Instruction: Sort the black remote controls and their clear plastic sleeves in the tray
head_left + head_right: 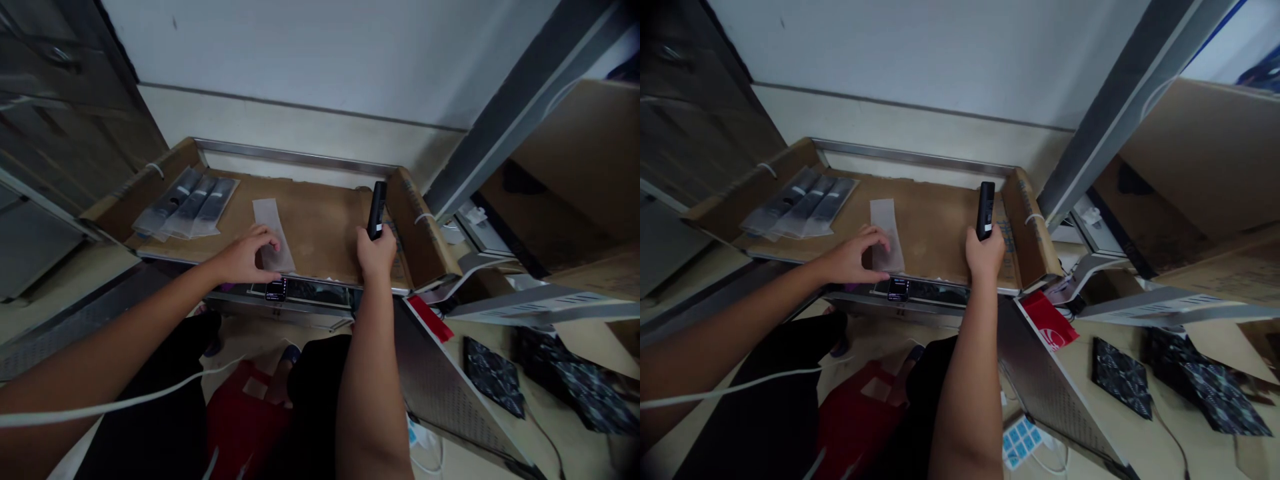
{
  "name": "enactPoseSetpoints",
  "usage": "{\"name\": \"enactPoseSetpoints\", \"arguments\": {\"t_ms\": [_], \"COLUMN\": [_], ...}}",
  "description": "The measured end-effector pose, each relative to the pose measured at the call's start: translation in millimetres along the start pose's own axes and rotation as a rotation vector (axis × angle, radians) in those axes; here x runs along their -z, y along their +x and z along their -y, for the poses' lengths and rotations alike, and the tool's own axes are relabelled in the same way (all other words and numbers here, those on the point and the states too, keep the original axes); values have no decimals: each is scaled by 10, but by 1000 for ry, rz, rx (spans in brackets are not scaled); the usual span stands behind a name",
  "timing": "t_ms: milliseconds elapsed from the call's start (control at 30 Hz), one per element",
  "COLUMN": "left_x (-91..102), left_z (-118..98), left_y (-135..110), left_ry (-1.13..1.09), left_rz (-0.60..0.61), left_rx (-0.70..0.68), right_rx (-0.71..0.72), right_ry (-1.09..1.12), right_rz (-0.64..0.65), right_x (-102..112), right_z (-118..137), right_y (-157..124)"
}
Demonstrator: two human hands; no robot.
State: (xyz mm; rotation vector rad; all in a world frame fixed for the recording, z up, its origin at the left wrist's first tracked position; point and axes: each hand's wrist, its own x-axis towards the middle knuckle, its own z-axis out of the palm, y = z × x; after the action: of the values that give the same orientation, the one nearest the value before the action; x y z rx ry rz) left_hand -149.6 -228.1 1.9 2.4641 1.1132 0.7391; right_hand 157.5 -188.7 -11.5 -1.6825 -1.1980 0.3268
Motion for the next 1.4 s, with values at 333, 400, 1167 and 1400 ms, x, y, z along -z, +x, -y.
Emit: {"name": "enactPoseSetpoints", "arguments": {"t_ms": [333,400,1167,1400], "left_x": [-111,-132,-249,-243], "left_z": [52,73,115,42], "left_y": [79,107,401,375], "left_ry": [50,63,75,48], "left_rz": [-147,-158,-344,-261], "left_rx": [125,156,226,126], "right_rx": [11,16,-261,-273], "right_ry": [-11,-4,352,244], "right_rz": [16,17,1327,1366], "right_x": [14,15,291,288], "right_z": [37,36,489,543], "right_y": [-15,-19,-425,-445]}}
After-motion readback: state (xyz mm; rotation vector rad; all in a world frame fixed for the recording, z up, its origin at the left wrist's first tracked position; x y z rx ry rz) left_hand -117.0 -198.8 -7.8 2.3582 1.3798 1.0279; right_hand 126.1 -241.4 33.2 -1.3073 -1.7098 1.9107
